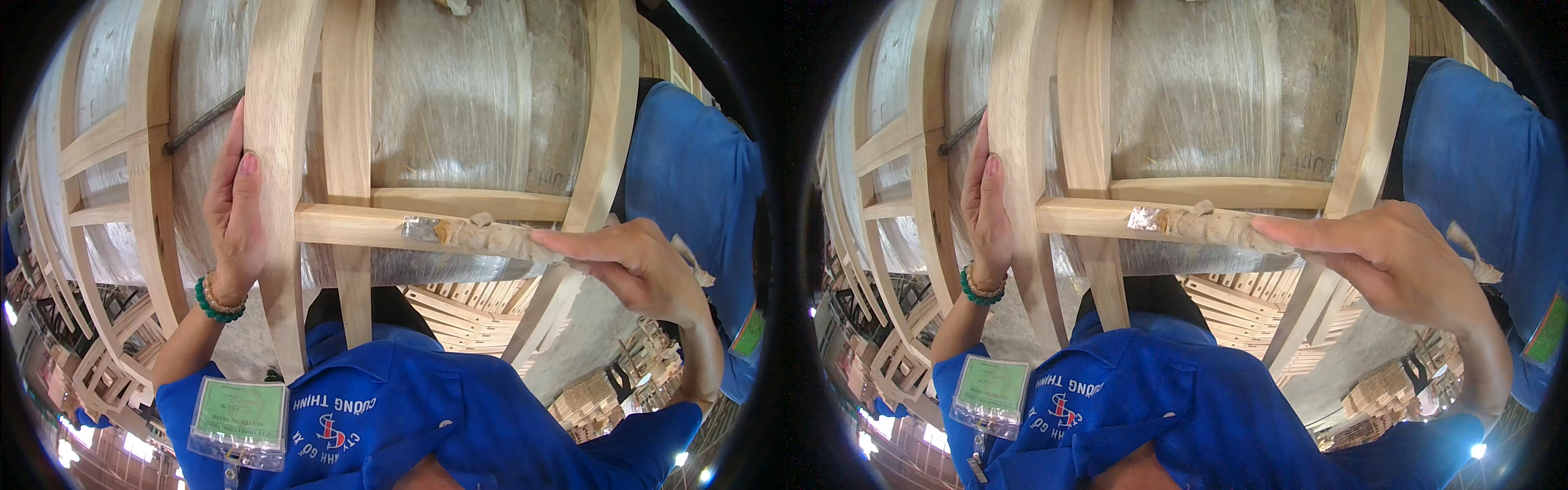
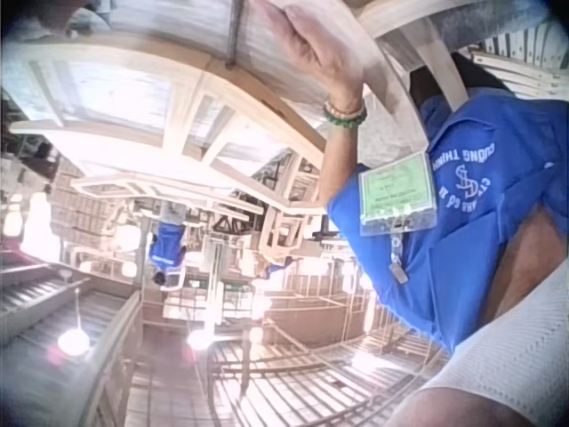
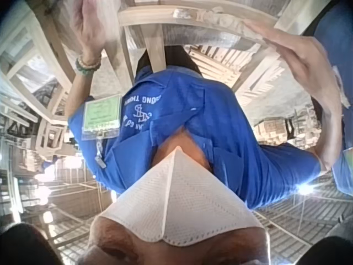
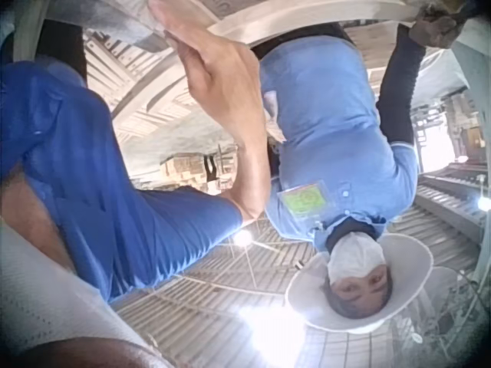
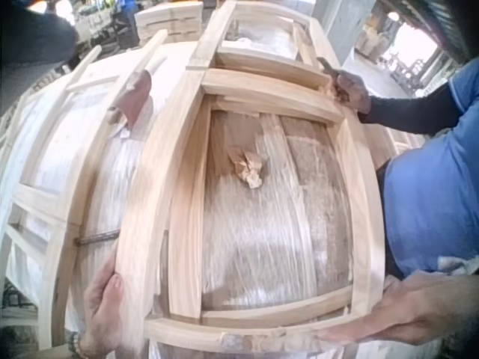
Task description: The person sands the edges of wooden chair frames using a sanding block. They repeatedly pick up frames, sand multiple sides, and place them back on a plastic-covered workbench in a workshop.
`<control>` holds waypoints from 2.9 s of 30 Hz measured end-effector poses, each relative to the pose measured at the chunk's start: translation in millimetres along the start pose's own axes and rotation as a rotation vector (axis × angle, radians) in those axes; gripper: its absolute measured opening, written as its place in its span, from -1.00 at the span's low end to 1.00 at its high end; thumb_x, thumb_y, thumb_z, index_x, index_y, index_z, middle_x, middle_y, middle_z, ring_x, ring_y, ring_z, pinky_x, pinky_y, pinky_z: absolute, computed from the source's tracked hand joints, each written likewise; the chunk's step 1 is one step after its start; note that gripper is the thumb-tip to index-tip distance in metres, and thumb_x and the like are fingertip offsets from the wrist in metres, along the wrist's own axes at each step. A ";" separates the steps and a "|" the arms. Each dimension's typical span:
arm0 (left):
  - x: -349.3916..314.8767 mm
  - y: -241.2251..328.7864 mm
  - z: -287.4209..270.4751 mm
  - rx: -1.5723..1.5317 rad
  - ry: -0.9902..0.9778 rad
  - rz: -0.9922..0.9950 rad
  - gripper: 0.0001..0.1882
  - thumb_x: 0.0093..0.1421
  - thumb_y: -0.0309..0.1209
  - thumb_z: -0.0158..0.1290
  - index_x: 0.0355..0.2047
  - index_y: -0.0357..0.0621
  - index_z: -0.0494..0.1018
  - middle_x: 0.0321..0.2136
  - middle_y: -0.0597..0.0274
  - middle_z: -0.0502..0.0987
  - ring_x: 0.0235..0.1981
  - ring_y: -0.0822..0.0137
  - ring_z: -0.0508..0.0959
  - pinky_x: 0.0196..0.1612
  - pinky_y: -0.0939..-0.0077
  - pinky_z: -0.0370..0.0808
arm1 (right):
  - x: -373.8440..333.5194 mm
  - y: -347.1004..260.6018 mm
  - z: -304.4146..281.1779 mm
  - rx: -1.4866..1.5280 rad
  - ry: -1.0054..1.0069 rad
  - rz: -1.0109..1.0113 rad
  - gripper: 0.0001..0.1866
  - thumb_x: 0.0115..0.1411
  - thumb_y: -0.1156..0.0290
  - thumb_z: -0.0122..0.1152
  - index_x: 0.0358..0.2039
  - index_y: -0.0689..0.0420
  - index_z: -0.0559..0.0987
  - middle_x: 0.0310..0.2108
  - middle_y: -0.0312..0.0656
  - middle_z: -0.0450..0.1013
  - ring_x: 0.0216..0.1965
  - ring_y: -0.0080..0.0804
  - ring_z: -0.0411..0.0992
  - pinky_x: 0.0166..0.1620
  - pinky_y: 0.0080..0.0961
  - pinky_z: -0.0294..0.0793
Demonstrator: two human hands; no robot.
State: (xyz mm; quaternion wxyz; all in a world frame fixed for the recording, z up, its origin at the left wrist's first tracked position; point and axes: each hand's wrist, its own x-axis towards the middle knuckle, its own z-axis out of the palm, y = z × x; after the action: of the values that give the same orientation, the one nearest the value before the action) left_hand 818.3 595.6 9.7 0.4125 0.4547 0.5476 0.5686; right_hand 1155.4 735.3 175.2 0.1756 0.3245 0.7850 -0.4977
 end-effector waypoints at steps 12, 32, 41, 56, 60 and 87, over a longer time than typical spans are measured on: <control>0.0 14.4 -2.6 0.075 0.016 -0.137 -0.52 0.41 -0.41 -0.27 0.30 -0.28 0.10 0.31 0.10 0.15 0.33 0.35 0.12 0.34 0.44 0.03 | 4.3 35.7 56.3 0.407 0.007 0.015 -0.48 0.22 0.59 0.03 0.21 -0.03 0.40 0.02 -0.17 0.50 -0.25 -0.57 0.50 -0.16 -0.60 0.46; 35.4 80.5 49.0 1.012 -0.815 0.169 -0.94 0.07 -0.40 0.17 -0.43 -0.05 0.52 -0.51 0.35 0.53 -0.30 0.31 0.56 0.36 0.06 -0.12 | -105.2 24.9 53.8 0.706 0.571 0.146 -0.54 0.32 0.50 -0.03 0.24 0.21 0.32 -0.21 -0.37 0.45 -0.53 -0.82 0.06 -0.49 -0.80 0.08; 53.5 81.4 112.2 1.166 -1.134 0.155 -0.56 0.26 -0.14 -0.05 0.00 -0.22 0.35 -0.20 0.03 0.53 -0.31 0.04 0.57 -0.01 0.20 0.40 | -144.3 12.3 92.4 0.740 0.815 0.282 -0.52 0.35 0.41 -0.01 0.26 0.23 0.28 -0.54 -0.51 0.22 -0.56 -0.77 0.06 -0.50 -0.76 0.03; 43.0 73.5 203.2 0.928 -1.303 0.156 -0.20 0.14 0.29 -0.09 -0.09 -0.34 0.38 -0.46 -0.11 0.53 -0.41 0.00 0.57 -0.38 0.22 0.48 | -199.6 0.8 151.5 0.821 0.966 0.342 -0.48 0.34 0.42 -0.02 0.28 0.27 0.22 -0.54 -0.47 0.17 -0.56 -0.75 0.09 -0.50 -0.77 0.07; 34.6 66.4 158.5 0.847 -1.180 0.272 -0.22 0.10 0.29 -0.03 -0.12 -0.28 0.41 -0.52 -0.07 0.53 -0.42 -0.01 0.57 -0.37 0.20 0.47 | -215.8 -0.3 170.8 0.816 0.989 0.339 -0.48 0.35 0.41 -0.03 0.29 0.27 0.21 -0.56 -0.48 0.16 -0.56 -0.74 0.09 -0.51 -0.77 0.08; -221.6 72.9 46.9 0.231 -0.361 -0.233 -0.10 0.24 0.06 -0.01 0.26 -0.48 -0.05 0.01 -0.31 0.34 0.09 0.15 0.37 0.15 0.30 0.35 | -206.5 -107.3 327.1 0.859 0.973 0.095 -0.42 0.33 0.33 0.02 0.30 0.24 0.17 -0.66 -0.46 0.17 -0.69 -0.80 0.06 -0.67 -0.82 -0.03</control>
State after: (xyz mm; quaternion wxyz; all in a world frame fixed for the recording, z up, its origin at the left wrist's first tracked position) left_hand 920.3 388.5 67.3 0.5117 0.5270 0.5751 0.3602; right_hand 1216.8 341.8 225.5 -0.3237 0.5885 0.4907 -0.5551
